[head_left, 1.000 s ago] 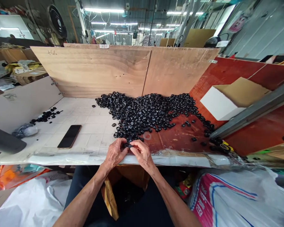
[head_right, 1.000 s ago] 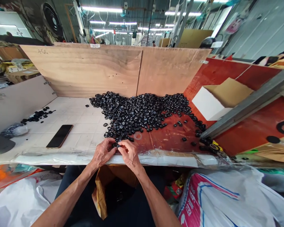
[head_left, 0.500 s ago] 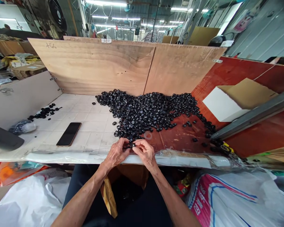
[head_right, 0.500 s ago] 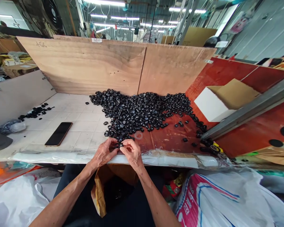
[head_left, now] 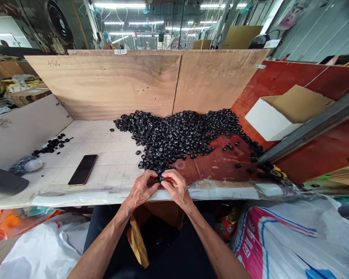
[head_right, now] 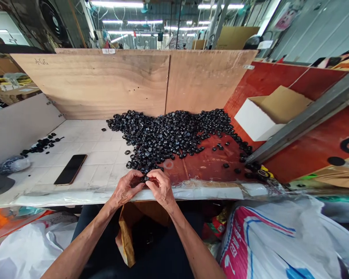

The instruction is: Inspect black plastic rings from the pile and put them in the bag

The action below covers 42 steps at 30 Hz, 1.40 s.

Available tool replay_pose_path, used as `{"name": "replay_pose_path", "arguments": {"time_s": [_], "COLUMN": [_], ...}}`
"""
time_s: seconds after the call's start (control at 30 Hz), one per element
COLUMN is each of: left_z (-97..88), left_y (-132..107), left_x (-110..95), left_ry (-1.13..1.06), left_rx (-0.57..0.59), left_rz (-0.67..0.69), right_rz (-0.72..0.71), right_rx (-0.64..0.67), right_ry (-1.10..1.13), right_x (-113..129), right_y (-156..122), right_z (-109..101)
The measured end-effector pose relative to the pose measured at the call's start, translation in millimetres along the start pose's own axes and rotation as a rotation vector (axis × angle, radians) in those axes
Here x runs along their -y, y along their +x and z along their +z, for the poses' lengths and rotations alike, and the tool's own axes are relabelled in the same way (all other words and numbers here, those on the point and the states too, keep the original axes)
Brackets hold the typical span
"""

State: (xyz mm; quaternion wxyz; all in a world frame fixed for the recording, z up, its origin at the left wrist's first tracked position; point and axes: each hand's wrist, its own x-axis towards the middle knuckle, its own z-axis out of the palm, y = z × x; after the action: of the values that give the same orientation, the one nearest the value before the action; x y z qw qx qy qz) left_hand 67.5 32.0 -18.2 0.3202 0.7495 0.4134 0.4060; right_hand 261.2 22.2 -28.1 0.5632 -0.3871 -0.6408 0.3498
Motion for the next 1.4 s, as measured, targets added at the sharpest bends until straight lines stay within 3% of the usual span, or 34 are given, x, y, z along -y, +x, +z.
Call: {"name": "replay_pose_path", "arguments": {"time_s": [0.33,0.53,0.8,0.93,1.13,1.23,1.4], "left_z": [-1.5,-1.8,-3.7,-2.6,-3.5,-3.1,4.2], "left_y": [-0.4,1.6,3.8,2.8,3.2,-0.3,-15.4], "left_x": [7.2,8.5,3.3,3.8,-2.0,-5.3,-4.5], "left_ry": [0.022,0.029,-0.041,-0.059,-0.023,-0.037,-0.136], "left_rx": [-0.035,-0.054,-0.016,-0.017,0.002,-0.002,-0.083], "left_rz": [0.123,0.22,0.129,0.124,0.223,0.206,0.068], "right_rz": [-0.06,-0.175,-0.204,-0.126,0.022,-0.007,-0.099], "right_rx": [-0.051,-0.043,-0.016,-0.021,-0.03,0.001,0.047], "right_ry": [-0.099,-0.161,-0.131,-0.108,-0.137,-0.195,-0.255], "right_x": [1.1,-3.4,0.1,-4.4,-6.5,2.3,16.7], "right_y": [0.3,-0.3,1.7,-1.2,-4.3,-4.0,-11.2], "right_z": [4.9,5.2,2.5,3.7,8.2,7.2,4.8]}}
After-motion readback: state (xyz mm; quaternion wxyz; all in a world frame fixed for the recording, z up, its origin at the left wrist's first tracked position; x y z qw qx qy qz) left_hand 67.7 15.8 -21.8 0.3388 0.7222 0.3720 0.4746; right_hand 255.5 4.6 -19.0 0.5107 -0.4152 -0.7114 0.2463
